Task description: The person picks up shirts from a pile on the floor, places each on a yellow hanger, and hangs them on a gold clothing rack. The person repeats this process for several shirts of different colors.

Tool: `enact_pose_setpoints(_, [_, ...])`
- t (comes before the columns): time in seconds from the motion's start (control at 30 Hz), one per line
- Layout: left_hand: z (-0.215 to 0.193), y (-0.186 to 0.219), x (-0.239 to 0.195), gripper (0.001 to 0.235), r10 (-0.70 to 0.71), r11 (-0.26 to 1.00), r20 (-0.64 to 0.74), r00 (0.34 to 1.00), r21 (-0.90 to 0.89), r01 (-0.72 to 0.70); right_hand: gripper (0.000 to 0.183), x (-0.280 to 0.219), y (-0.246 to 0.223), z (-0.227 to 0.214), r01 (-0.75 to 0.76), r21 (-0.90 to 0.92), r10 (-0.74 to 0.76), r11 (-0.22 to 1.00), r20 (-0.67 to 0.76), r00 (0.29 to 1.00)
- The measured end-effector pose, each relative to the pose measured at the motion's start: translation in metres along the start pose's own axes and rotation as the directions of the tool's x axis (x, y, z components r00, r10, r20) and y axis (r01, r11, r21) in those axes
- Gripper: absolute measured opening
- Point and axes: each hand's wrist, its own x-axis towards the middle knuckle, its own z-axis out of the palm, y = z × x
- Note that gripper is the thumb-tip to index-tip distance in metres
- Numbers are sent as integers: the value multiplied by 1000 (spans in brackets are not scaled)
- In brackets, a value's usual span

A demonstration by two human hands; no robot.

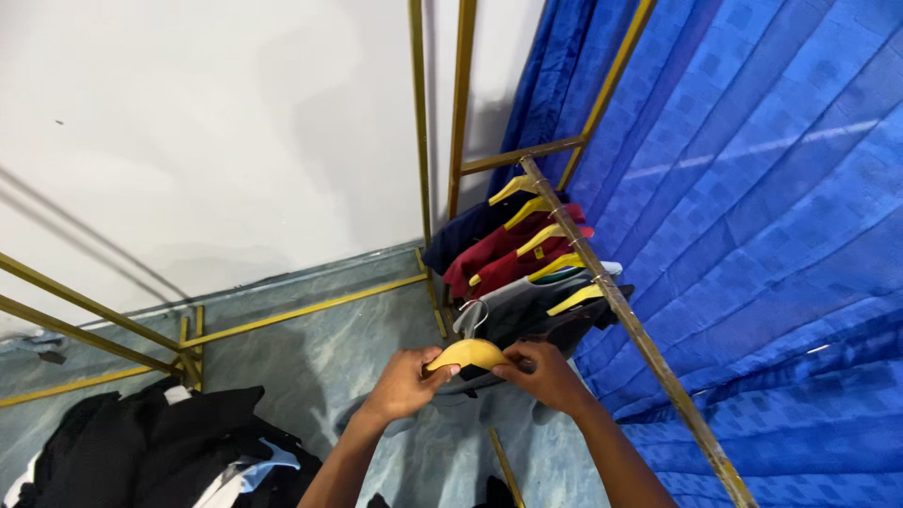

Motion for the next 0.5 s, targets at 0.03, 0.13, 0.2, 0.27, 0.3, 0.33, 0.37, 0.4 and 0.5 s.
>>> enact_pose_setpoints(0.03, [10,2,1,30,8,1000,11,1000,-18,-8,33,-4,7,-4,35,-3,-35,999,0,999])
enact_pose_setpoints(0.13, [31,6,8,30,9,999,32,999,-40,-8,35,-11,22,-14,11,-25,-10,1000,17,1000])
enact_pose_setpoints(0.2, [45,9,10,31,-40,999,44,998,-21,41,36,-17,34,-19,-12,-31,13,999,18,1000])
enact_pose_setpoints(0.27, [56,11,12,32,-10,999,38,999,-36,11,37,-20,44,-25,10,-28,-9,1000,2,1000])
enact_pose_setpoints(0.3, [61,12,14,32,7,999,35,999,-42,-5,37,-21,49,-26,-14,-39,14,999,2,1000])
enact_pose_setpoints(0.33, [66,13,15,32,-23,999,49,999,-44,25,37,-24,53,-27,-39,-51,39,998,3,999])
enact_pose_setpoints(0.37, [70,14,17,31,-52,997,63,997,-44,55,37,-26,56,-28,-63,-63,64,996,3,998])
enact_pose_setpoints(0.4, [75,14,19,30,-82,995,76,994,-43,85,37,-28,61,-30,-79,-48,79,996,-5,997])
enact_pose_setpoints(0.5, [91,12,24,29,-40,999,89,995,-18,42,40,-35,74,-32,-96,-5,96,995,-22,995])
